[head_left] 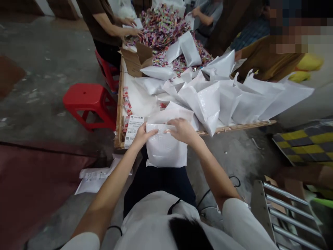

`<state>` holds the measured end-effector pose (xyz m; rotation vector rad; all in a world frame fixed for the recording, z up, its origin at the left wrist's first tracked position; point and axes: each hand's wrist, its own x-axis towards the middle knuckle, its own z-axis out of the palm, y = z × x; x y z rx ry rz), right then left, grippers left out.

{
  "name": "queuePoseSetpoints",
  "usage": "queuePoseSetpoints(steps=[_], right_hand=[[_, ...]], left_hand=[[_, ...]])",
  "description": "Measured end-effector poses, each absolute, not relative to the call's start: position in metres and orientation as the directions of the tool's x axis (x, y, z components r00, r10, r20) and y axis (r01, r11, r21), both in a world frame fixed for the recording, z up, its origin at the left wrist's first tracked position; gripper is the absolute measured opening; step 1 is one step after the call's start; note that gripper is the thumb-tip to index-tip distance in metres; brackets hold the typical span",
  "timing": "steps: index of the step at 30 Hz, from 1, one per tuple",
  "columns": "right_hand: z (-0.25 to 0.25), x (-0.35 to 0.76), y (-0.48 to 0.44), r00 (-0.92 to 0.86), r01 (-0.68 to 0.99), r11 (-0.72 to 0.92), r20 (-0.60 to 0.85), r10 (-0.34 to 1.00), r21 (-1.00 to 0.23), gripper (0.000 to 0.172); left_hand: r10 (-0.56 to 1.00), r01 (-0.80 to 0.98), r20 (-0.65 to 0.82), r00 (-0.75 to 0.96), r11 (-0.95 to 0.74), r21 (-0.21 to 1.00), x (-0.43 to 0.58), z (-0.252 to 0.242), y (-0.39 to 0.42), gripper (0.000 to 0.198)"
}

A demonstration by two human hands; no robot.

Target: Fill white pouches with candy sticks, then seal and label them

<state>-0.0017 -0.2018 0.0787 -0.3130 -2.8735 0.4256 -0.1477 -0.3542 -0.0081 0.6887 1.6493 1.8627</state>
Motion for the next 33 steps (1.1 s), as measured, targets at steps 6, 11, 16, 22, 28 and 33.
queuePoseSetpoints(steps=[6, 11, 16, 22, 28, 33], right_hand=[[0.077, -0.045, -0.239, -0.832, 0.233, 0.892, 0.396, 0.390, -0.388, 0.022], [0.069, -0.081, -0.240, -0.821, 0.315, 0.901, 0.390, 0.417, -0.299, 0.020], [0.072, -0.078, -0.229, -0.880, 0.231, 0.952, 0.374, 0.292, -0.199, 0.018], [0.074, -0.082, -0.234, -0.930, 0.209, 0.978, 0.308, 0.200, -0.004, 0.023], [0.085, -0.074, -0.242, -0.975, 0.125, 0.988, 0.198, 0.105, 0.091, 0.026], [0.078, -0.086, -0.235, -0.949, 0.155, 0.986, 0.269, 0.164, -0.056, 0.022]], left_hand=[[0.652, -0.025, 0.075, -0.755, -0.142, 0.990, -0.143, -0.010, -0.338, 0.037], [0.602, 0.052, 0.119, -0.790, -0.128, 0.990, -0.137, -0.008, -0.325, 0.041], [0.580, 0.122, 0.203, -0.789, -0.175, 0.977, -0.139, -0.013, -0.321, 0.054], [0.607, 0.200, 0.216, -0.765, -0.095, 0.975, -0.142, -0.019, -0.320, 0.050], [0.624, 0.312, 0.296, -0.723, -0.086, 0.946, -0.143, -0.012, -0.323, 0.041], [0.646, 0.272, 0.227, -0.728, -0.032, 0.962, -0.143, -0.004, -0.326, 0.046]])
